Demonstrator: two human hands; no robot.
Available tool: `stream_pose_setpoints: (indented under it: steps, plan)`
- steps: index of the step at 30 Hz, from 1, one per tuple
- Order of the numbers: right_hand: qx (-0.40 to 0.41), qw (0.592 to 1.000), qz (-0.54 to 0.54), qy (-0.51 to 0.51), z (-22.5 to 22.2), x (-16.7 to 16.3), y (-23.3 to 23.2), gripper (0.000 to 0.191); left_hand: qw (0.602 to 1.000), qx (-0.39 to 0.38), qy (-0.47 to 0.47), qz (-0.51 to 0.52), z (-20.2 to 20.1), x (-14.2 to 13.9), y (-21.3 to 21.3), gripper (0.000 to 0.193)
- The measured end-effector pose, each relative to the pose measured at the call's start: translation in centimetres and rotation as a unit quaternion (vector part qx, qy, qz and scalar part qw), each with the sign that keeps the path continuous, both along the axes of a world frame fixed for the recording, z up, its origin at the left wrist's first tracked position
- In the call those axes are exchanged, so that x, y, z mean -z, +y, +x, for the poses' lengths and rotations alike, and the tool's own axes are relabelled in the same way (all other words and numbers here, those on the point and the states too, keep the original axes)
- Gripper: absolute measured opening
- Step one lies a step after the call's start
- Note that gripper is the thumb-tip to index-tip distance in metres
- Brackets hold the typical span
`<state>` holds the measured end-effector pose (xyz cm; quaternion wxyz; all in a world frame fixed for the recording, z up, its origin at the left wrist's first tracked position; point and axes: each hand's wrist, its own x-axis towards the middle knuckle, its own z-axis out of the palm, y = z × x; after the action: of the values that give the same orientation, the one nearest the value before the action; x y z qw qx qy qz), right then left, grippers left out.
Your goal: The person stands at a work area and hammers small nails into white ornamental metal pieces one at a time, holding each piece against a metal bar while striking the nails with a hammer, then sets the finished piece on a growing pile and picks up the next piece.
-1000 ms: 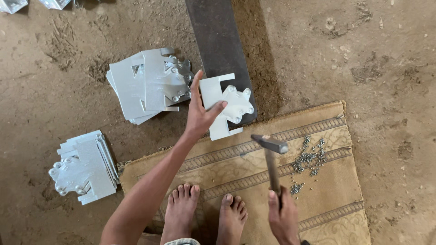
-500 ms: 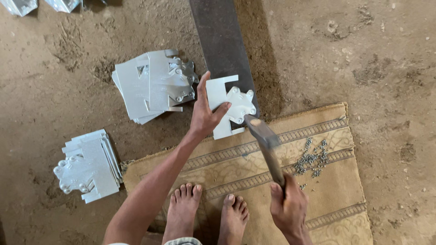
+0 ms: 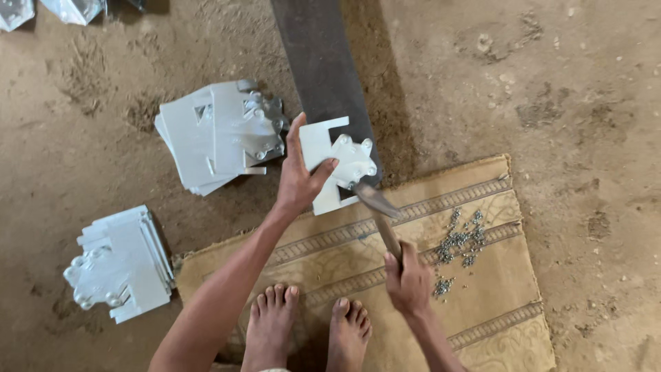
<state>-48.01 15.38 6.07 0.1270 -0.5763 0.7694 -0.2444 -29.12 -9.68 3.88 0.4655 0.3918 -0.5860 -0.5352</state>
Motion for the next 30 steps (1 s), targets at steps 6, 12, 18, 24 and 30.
stream_pose_setpoints:
  steps: [6,12,18,24,30]
  plan:
    - [0.002,0.985,0.17,-0.017,-5.1,7.5,6.6,0.03,0.996,0.026,0.03,0.081,1.1,-0.4,0.0,0.103]
    - [0.114,0.977,-0.021,0.178,-13.9,7.7,2.0,0.026,0.988,0.03,0.065,0.138,1.7,-0.3,0.5,0.108]
    - [0.126,0.966,-0.069,0.213,-13.1,5.0,-1.8,0.015,0.998,0.007,0.026,0.048,1.3,0.3,0.5,0.103]
    - [0.08,0.953,-0.1,-0.275,-2.8,2.1,-4.7,0.013,0.982,0.03,0.112,0.152,1.7,-0.4,0.2,0.104]
    - [-0.041,0.941,-0.18,-0.285,0.7,2.7,-13.5,0.018,0.936,0.011,0.214,0.281,1.1,-1.3,0.0,0.11]
